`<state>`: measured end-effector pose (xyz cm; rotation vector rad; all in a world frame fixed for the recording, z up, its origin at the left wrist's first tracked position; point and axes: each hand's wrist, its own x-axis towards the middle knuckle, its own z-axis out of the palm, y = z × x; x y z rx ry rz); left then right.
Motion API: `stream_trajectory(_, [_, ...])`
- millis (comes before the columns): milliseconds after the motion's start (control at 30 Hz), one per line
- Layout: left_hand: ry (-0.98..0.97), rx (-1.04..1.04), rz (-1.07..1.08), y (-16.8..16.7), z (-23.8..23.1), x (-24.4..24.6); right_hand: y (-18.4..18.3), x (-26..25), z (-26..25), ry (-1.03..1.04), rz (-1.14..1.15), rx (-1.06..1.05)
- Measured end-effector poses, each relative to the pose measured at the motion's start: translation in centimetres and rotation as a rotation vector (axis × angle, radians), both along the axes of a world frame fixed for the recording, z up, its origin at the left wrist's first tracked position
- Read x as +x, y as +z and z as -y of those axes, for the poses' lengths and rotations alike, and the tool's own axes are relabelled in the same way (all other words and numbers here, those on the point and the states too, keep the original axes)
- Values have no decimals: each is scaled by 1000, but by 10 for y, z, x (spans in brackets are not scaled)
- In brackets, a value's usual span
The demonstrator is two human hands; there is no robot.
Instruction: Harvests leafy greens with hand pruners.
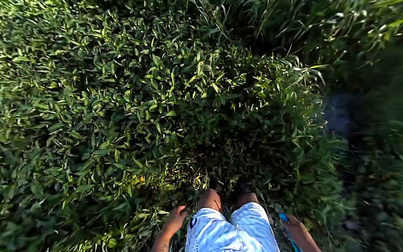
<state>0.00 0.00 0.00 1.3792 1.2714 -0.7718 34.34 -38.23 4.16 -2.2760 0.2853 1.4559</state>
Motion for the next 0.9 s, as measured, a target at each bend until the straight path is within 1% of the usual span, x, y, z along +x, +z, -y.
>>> stream_trajectory(67, [-50,-23,-72,-4,8,8,-19,9,3,7,-34,-10])
stream_trajectory(100, [-74,-40,-96,-14,10,11,-34,14,5,16,-49,-9])
stream_trajectory(200, [-127,-77,-146,-69,13,28,-75,30,14,39,-66,-21])
stream_trajectory(267, [-183,-97,-208,-104,15,47,-95,36,26,52,-83,-39])
stream_trajectory(367, [-275,-99,-201,-142,18,101,-123,36,54,16,-100,-55])
stream_trajectory(433, [-318,-97,-154,-149,29,145,-136,33,81,-12,-145,-66])
stream_trajectory(533, [-387,-67,-86,-143,49,204,-151,28,117,-21,-216,-73])
stream_trajectory(667, [-485,-72,-24,-136,85,268,-166,36,150,-88,-258,-98])
stream_trajectory(767, [-549,-74,-15,-137,106,311,-186,57,160,-121,-268,-74])
stream_trajectory(833, [-576,-68,17,-149,119,348,-205,80,160,-131,-248,-46])
stream_trajectory(900, [-640,-70,72,-181,133,386,-230,97,160,-149,-202,4])
